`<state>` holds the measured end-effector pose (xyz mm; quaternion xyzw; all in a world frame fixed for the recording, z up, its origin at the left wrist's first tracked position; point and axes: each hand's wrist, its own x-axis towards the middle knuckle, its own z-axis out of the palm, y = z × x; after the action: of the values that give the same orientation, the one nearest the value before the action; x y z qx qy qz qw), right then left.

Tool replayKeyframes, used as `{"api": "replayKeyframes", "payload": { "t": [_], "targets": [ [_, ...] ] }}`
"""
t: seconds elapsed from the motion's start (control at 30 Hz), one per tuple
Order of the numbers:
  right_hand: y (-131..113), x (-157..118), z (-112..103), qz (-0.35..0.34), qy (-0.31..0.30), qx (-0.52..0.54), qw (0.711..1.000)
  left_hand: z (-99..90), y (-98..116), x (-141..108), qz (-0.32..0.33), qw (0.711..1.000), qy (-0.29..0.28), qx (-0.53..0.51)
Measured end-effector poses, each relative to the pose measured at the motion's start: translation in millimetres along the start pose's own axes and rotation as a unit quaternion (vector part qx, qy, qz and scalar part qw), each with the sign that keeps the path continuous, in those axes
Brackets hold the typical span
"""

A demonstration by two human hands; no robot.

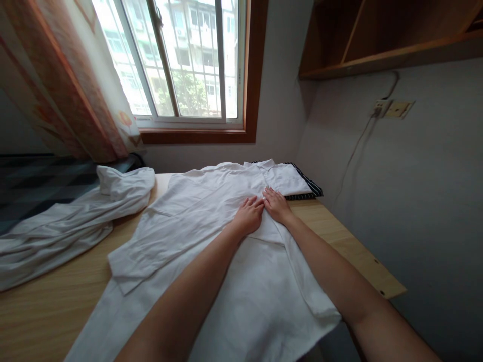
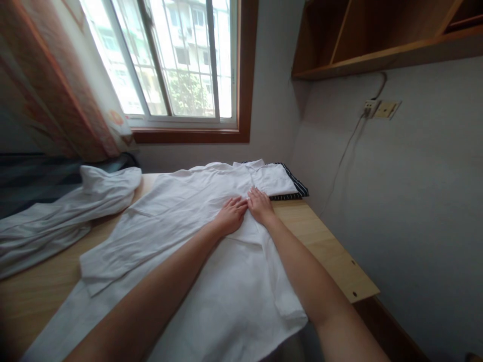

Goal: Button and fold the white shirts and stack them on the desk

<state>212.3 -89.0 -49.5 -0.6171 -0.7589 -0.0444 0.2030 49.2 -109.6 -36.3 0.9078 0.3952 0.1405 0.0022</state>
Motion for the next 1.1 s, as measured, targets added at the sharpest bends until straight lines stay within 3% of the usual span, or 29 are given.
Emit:
{"api": "replayKeyframes", "payload": {
  "t": [0.3, 0.4, 0.53, 0.6, 0.77, 0.9, 1.1],
  "targets": [
    [3.8, 0.1, 1.7, 0.014, -0.034, 0.007, 0.999, -1.7, 6.1, -2.6, -0.037, 0.998, 0.029, -0.039],
    [6.8, -0.4, 5.0, 0.008, -0.021, 0.003, 1.0, -11.3, 22.3, -6.2, -0.079, 0.996, 0.023, -0.033],
    [9.3, -1.5, 12.0, -0.005, 0.01, -0.014, 1.0, -30.5, 54.0, -16.4, -0.111, 0.993, -0.031, 0.012],
    [9.8, -1.6, 15.1, -0.006, 0.022, -0.022, 0.999, -37.4, 69.2, -25.4, -0.067, 0.997, -0.029, 0.021],
    [10.4, -1.1, 17.5, 0.002, 0.024, -0.023, 0.999, -30.0, 88.4, -58.1, 0.148, 0.988, -0.015, -0.048],
    [10.5, -1.4, 15.4, 0.006, 0.007, -0.019, 1.0, -21.4, 90.9, -82.7, 0.177, 0.979, -0.071, -0.077],
    [9.5, -1.9, 15.0, 0.017, 0.002, -0.017, 1.0, -38.9, 109.6, -117.1, 0.241, 0.953, -0.124, -0.139]
  ]
}}
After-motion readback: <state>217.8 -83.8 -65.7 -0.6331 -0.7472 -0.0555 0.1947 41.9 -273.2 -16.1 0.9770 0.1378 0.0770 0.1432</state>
